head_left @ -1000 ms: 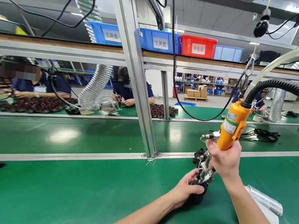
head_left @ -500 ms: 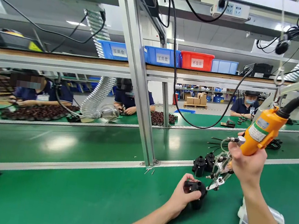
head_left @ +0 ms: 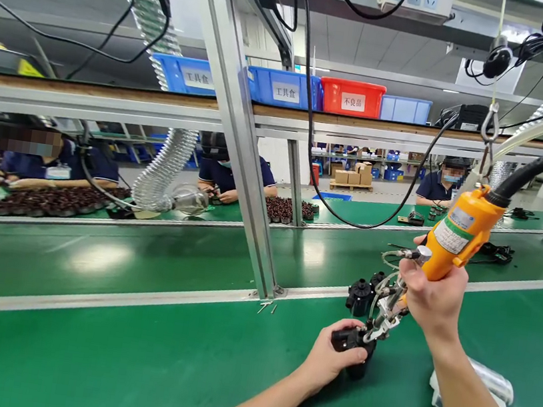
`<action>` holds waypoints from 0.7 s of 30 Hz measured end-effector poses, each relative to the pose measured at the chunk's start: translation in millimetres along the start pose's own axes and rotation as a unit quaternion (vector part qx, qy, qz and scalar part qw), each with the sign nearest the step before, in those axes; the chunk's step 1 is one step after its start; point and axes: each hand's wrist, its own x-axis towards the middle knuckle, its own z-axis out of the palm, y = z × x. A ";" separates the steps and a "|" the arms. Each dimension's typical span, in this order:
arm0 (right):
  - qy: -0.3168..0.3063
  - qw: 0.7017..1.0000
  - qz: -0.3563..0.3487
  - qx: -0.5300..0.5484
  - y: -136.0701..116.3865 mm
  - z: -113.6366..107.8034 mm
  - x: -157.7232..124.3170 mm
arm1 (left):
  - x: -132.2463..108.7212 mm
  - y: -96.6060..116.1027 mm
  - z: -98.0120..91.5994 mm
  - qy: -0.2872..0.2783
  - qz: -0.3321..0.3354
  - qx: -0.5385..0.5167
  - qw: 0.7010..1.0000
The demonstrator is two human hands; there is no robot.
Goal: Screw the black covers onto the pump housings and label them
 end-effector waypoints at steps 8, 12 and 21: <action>0.018 1.000 0.003 0.002 -5.1 -2.3 0.1 | 2.0 -5.0 -1.4 0.003 -0.007 0.000 1.000; 0.014 1.000 0.010 0.011 -7.8 -3.4 -0.4 | 3.1 -7.0 -2.5 0.002 -0.012 0.004 1.000; -0.046 0.998 0.035 -0.038 9.8 11.7 -9.7 | 3.1 0.2 4.7 -0.006 -0.030 -0.038 0.999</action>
